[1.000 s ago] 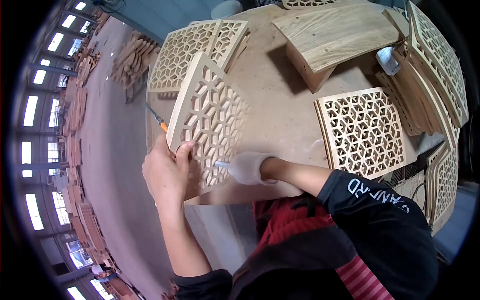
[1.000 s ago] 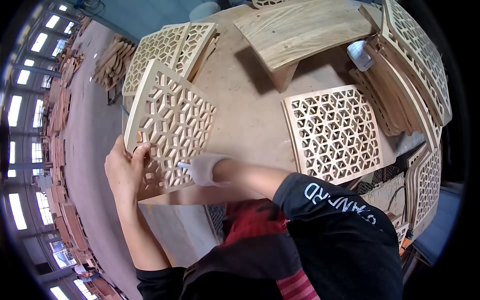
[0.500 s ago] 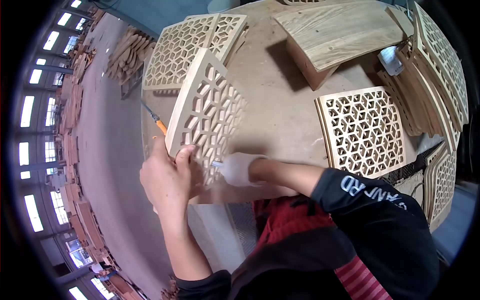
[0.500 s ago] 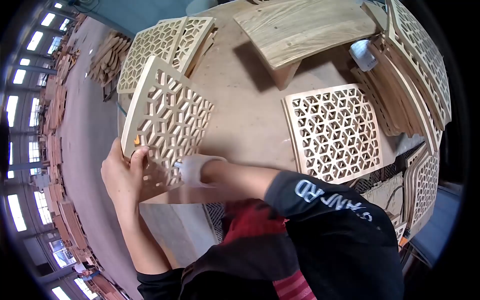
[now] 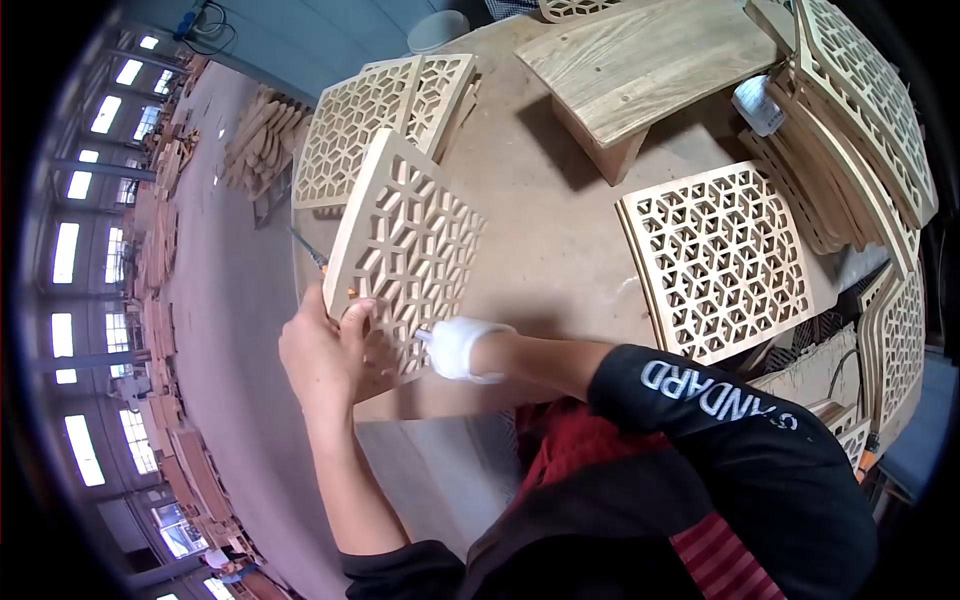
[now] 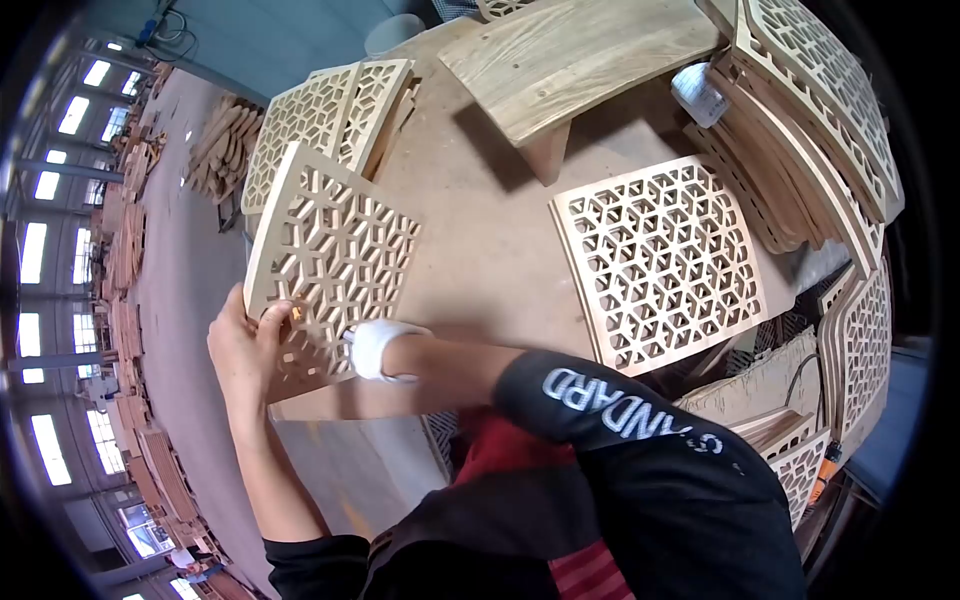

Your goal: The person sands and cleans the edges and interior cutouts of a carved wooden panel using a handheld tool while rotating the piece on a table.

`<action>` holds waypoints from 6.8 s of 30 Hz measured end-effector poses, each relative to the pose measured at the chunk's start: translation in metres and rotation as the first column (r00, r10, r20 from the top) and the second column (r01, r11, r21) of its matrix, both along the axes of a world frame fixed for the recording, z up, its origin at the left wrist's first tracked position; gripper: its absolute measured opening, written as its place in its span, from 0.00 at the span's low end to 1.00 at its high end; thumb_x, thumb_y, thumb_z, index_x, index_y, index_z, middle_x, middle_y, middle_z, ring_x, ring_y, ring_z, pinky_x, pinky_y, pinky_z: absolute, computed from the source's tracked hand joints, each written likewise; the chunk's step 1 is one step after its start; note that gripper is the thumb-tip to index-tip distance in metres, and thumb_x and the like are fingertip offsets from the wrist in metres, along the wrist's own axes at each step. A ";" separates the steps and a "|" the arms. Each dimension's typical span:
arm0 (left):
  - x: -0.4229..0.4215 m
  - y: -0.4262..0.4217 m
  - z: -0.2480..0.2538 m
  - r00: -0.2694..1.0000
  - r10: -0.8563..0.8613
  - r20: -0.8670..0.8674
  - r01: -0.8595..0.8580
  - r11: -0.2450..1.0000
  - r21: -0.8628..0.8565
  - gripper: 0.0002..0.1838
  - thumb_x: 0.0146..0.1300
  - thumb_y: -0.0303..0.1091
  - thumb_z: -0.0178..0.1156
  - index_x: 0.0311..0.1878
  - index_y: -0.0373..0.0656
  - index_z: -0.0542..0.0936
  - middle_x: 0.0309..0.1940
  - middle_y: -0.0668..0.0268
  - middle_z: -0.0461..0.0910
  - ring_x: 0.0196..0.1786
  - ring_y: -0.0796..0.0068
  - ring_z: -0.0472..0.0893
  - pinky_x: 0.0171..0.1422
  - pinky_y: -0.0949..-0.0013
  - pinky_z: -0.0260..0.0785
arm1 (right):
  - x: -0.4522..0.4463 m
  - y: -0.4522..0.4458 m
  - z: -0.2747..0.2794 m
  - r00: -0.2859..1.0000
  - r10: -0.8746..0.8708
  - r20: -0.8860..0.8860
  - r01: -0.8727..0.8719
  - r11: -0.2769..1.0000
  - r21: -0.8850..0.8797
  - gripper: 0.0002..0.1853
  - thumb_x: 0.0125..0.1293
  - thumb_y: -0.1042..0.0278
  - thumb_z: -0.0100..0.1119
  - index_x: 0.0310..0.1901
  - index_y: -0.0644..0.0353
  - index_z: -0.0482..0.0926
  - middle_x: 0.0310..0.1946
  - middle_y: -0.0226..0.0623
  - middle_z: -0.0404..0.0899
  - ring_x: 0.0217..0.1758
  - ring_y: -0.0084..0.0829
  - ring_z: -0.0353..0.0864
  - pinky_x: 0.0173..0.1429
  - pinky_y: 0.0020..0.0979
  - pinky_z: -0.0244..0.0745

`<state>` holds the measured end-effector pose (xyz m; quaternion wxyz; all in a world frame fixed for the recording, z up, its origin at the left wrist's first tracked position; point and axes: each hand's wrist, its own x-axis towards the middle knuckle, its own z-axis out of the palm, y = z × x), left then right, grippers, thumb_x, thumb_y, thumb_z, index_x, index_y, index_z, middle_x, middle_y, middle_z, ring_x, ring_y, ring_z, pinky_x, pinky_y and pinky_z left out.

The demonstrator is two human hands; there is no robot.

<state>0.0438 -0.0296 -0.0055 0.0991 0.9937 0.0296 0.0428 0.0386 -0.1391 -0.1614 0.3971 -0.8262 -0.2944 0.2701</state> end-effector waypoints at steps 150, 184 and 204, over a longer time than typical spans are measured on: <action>0.148 -0.025 -0.006 0.705 -0.657 -0.269 0.030 0.407 -0.913 0.48 0.51 0.24 0.73 0.77 0.44 0.63 0.60 0.63 0.76 0.59 0.71 0.77 0.64 0.68 0.71 | -0.005 -0.108 -0.061 0.977 0.198 0.075 -0.149 0.895 -0.420 0.13 0.61 0.73 0.53 0.42 0.67 0.85 0.36 0.54 0.86 0.42 0.50 0.88 0.45 0.46 0.81; 0.154 -0.020 -0.003 0.674 -0.668 -0.316 -0.032 0.401 -0.916 0.48 0.50 0.22 0.73 0.76 0.43 0.63 0.61 0.63 0.76 0.61 0.72 0.77 0.65 0.68 0.73 | 0.090 -0.059 -0.026 0.929 -0.368 -0.035 0.354 0.914 -0.198 0.30 0.64 0.77 0.50 0.69 0.50 0.72 0.47 0.54 0.84 0.45 0.52 0.87 0.47 0.46 0.82; 0.156 -0.019 -0.001 0.740 -0.606 -0.291 0.022 0.455 -0.890 0.47 0.50 0.20 0.70 0.76 0.43 0.64 0.57 0.63 0.78 0.55 0.70 0.80 0.61 0.68 0.76 | 0.075 -0.082 0.023 0.893 -0.441 -0.094 0.413 0.884 -0.220 0.12 0.63 0.73 0.54 0.46 0.64 0.83 0.41 0.52 0.86 0.45 0.53 0.87 0.47 0.45 0.83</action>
